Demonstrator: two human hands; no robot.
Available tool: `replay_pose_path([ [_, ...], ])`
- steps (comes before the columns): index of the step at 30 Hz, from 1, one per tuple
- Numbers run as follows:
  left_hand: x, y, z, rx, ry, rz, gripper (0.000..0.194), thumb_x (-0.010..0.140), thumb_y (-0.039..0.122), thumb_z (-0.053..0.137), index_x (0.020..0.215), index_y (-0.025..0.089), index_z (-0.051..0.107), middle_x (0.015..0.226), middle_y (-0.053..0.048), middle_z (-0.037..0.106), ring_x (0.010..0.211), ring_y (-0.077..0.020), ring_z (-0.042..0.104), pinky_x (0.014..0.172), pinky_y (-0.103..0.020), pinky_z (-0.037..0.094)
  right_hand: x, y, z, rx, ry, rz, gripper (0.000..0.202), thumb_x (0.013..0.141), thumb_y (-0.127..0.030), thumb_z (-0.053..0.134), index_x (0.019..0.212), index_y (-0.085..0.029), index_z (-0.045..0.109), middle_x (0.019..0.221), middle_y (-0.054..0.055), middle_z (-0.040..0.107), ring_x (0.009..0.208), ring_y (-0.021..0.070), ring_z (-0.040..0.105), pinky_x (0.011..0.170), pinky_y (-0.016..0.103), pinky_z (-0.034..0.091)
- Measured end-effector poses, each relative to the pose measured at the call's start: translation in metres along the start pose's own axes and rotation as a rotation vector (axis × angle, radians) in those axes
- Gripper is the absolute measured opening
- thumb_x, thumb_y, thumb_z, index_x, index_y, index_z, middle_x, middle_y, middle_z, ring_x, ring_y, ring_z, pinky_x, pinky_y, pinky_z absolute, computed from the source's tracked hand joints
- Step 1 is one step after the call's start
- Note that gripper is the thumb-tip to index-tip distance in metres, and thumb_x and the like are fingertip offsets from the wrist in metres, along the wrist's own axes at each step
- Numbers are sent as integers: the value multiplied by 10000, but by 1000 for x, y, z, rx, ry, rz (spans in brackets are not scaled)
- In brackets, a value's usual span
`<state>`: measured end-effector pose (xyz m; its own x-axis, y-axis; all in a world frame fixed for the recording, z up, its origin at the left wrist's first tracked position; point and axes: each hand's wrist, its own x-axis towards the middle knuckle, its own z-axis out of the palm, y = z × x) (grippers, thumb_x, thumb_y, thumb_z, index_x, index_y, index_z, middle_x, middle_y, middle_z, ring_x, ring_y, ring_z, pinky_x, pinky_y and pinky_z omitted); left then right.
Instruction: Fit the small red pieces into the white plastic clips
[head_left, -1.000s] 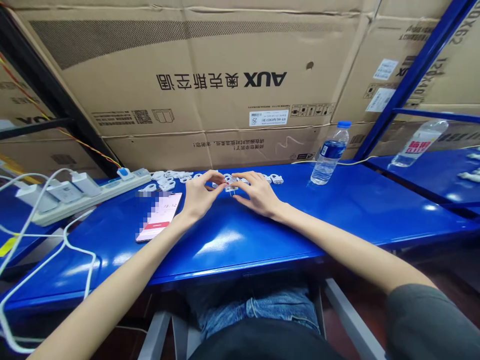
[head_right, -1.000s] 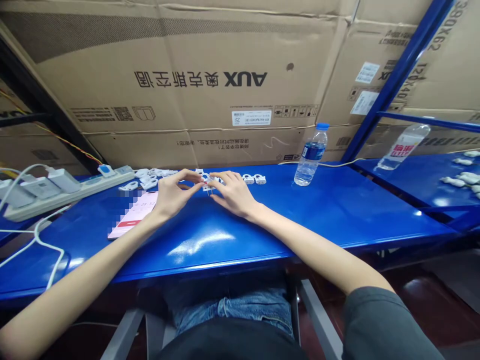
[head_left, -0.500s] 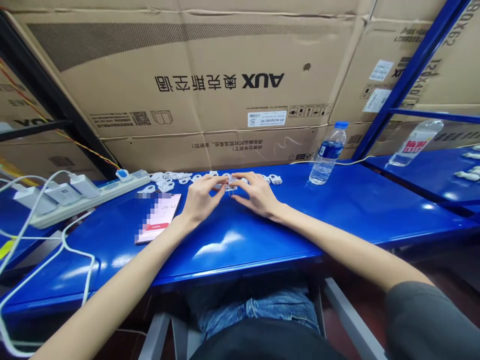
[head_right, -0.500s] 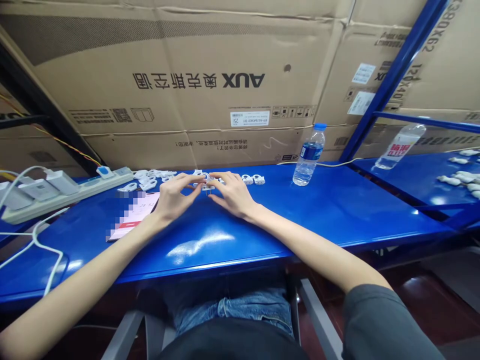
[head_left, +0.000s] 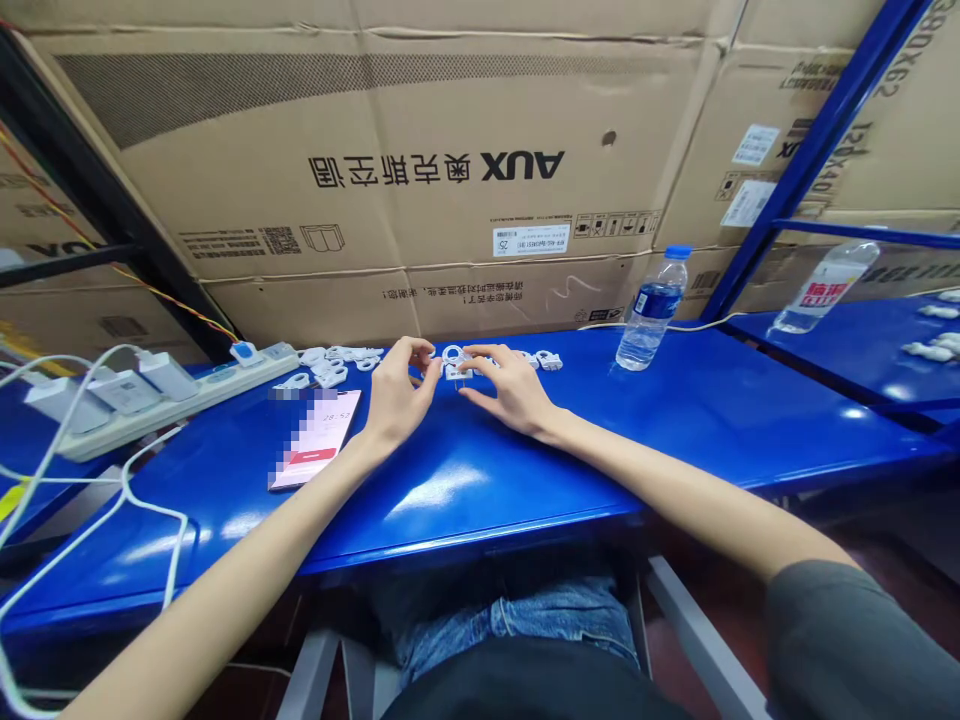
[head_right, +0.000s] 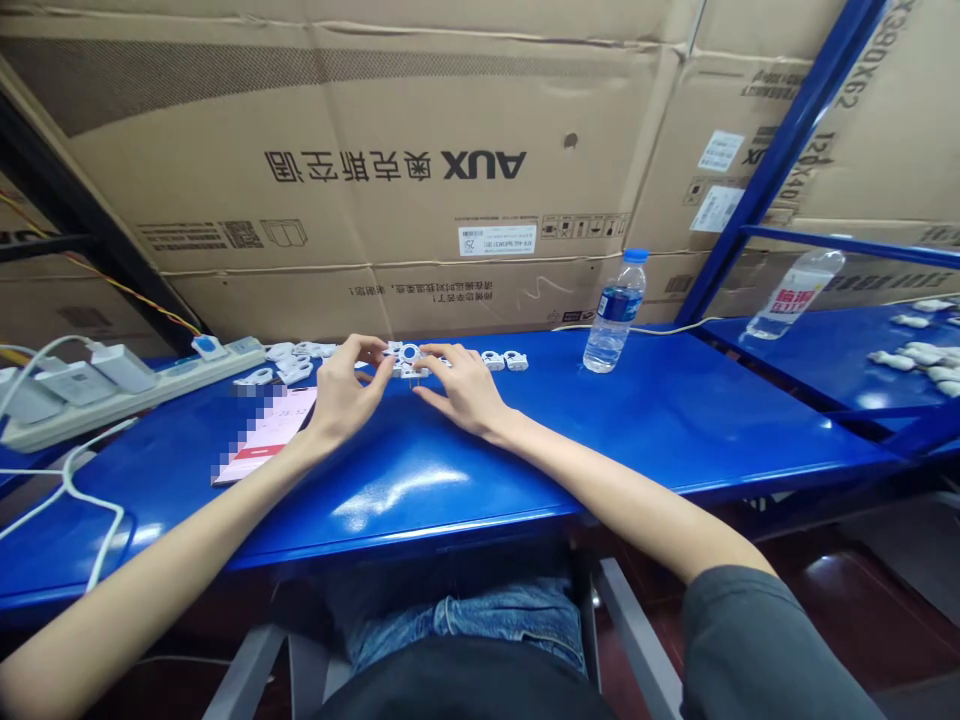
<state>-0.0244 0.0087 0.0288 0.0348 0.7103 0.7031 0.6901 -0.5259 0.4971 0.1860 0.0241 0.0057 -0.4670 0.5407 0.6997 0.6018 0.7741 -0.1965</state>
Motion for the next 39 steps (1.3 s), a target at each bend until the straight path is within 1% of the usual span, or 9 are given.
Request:
replay_pose_path([
  [2,-1,-2,-1,132,-68,18,118,959,294,549,1000,201,609,852,-27,676,787,-175,666,680,-274,519,2,3,2,15,-7,28,268,980,-360,690,1217,-237,699,1394,106,658,1262,282,600,1067,456,470],
  [3,-2,-3,-1,207,-143,22,111,959,290,539,983,208,610,835,-23,673,773,-182,659,690,-287,507,4,6,3,21,-8,44,263,979,-361,689,1213,-240,698,1390,101,661,1264,281,598,1065,453,469],
  [7,-6,-3,-2,448,-568,2,153,972,325,518,997,220,628,863,-46,717,811,-250,692,674,-327,477,16,15,8,45,7,105,254,984,-366,679,1202,-236,693,1382,88,664,1260,271,590,1053,428,462],
  [10,-8,1,-1,532,-714,26,255,1018,320,429,1131,197,622,1001,-101,756,908,-293,725,724,-358,506,34,18,16,59,-44,104,254,979,-361,689,1188,-217,691,1348,82,682,1232,261,593,1055,408,456],
  [13,-8,5,-1,601,-770,51,322,1035,307,371,1133,164,643,1057,-150,762,937,-308,740,774,-378,526,57,16,30,39,-137,97,261,974,-376,697,1182,-218,692,1330,79,696,1220,267,594,1047,412,457],
  [16,-8,6,-3,624,-823,54,387,1036,328,361,970,163,706,963,-160,773,881,-313,749,781,-390,535,81,13,48,63,-236,91,279,977,-414,694,1184,-226,696,1294,65,722,1190,260,623,1030,397,468],
  [21,-10,1,-2,587,-798,83,417,1030,328,384,900,172,747,924,-156,782,816,-307,748,767,-396,546,104,9,71,106,-406,136,300,942,-467,735,1160,-261,727,1247,30,760,1159,258,674,975,366,502],
  [29,-11,-2,-1,614,-815,142,427,1038,295,380,1007,149,780,1013,-175,783,871,-291,754,788,-380,569,103,1,76,29,-520,125,300,936,-478,743,1150,-267,746,1249,31,771,1166,263,687,982,363,501],
  [39,-11,-2,0,636,-832,143,461,1056,292,343,1104,137,774,1072,-194,776,971,-323,755,827,-420,584,95,5,81,71,-480,109,309,939,-455,750,1166,-246,741,1221,53,777,1148,243,702,981,338,516],
])
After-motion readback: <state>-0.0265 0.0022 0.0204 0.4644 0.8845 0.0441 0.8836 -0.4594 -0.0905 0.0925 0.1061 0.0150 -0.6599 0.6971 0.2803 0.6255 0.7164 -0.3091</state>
